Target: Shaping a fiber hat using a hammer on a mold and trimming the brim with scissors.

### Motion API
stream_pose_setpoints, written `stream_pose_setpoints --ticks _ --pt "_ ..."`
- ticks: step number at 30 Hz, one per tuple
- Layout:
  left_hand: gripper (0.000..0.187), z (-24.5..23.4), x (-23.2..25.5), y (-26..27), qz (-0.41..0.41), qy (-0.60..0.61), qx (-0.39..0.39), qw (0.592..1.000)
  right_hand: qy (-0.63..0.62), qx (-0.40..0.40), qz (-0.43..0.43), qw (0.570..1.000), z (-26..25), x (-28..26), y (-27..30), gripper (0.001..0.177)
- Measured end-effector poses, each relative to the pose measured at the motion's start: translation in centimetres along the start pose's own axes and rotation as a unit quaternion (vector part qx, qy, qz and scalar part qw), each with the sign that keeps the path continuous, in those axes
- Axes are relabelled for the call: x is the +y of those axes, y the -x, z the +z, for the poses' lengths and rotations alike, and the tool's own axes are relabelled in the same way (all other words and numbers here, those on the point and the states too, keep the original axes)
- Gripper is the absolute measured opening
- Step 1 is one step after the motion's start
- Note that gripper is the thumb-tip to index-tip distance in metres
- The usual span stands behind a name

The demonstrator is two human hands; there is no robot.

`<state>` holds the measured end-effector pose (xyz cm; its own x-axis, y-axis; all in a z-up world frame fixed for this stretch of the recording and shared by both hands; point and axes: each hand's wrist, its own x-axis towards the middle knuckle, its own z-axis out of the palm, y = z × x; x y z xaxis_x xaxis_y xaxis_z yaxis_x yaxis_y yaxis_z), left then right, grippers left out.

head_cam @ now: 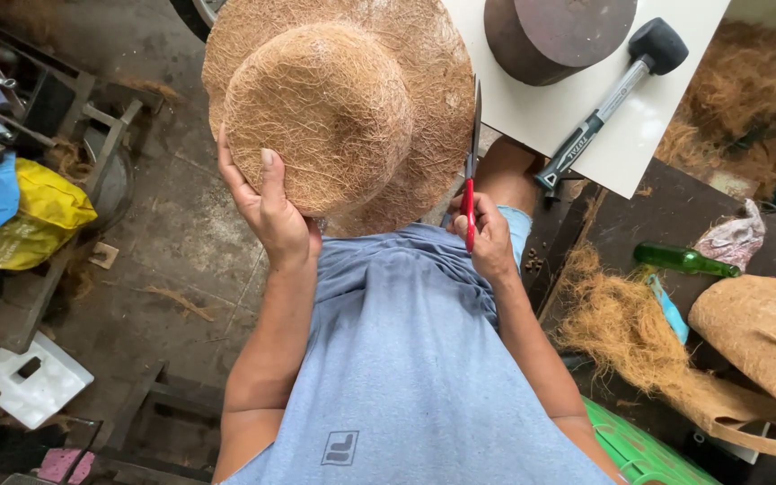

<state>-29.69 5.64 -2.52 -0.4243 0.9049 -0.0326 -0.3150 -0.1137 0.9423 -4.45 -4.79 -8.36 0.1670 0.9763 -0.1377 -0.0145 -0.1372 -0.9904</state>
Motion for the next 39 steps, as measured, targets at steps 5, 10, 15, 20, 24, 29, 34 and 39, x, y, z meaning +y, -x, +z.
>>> stream_pose_setpoints --ticks 5,10,15,20,24,29,34,39 --pt "0.053 -0.3 -0.1 -0.1 0.005 -0.004 -0.001 1.000 0.007 0.008 0.008 1.000 0.0 0.2 -0.2 0.033" --pt "0.052 -0.3 -0.2 -0.1 0.005 -0.003 -0.004 1.000 0.011 0.016 0.026 0.999 0.2 -0.5 -0.1 0.029" --pt "0.052 -0.2 -0.4 -0.1 0.017 -0.005 -0.007 1.000 0.021 0.028 0.039 0.999 0.2 -0.6 -0.1 0.025" --pt "0.052 1.0 0.3 0.3 0.026 -0.001 -0.007 1.000 0.041 0.032 0.050 0.997 0.1 -1.1 -0.1 0.022" --pt "0.052 -0.1 -0.4 -0.4 0.022 0.024 -0.030 0.999 0.049 0.038 0.039 0.997 -0.6 -1.3 -0.4 0.025" --pt "0.052 0.3 0.0 -0.4 0.033 0.037 -0.080 0.996 0.042 0.016 0.016 0.999 -1.7 -1.7 -0.7 0.037" --pt "0.051 0.7 0.1 -0.2 0.033 0.014 -0.080 0.996 0.048 -0.001 0.001 0.999 -2.8 -1.2 -1.3 0.044" --pt "0.053 1.5 0.6 0.3 0.030 0.013 -0.075 0.997 0.054 -0.005 -0.002 0.999 -2.7 -1.8 -1.4 0.042"
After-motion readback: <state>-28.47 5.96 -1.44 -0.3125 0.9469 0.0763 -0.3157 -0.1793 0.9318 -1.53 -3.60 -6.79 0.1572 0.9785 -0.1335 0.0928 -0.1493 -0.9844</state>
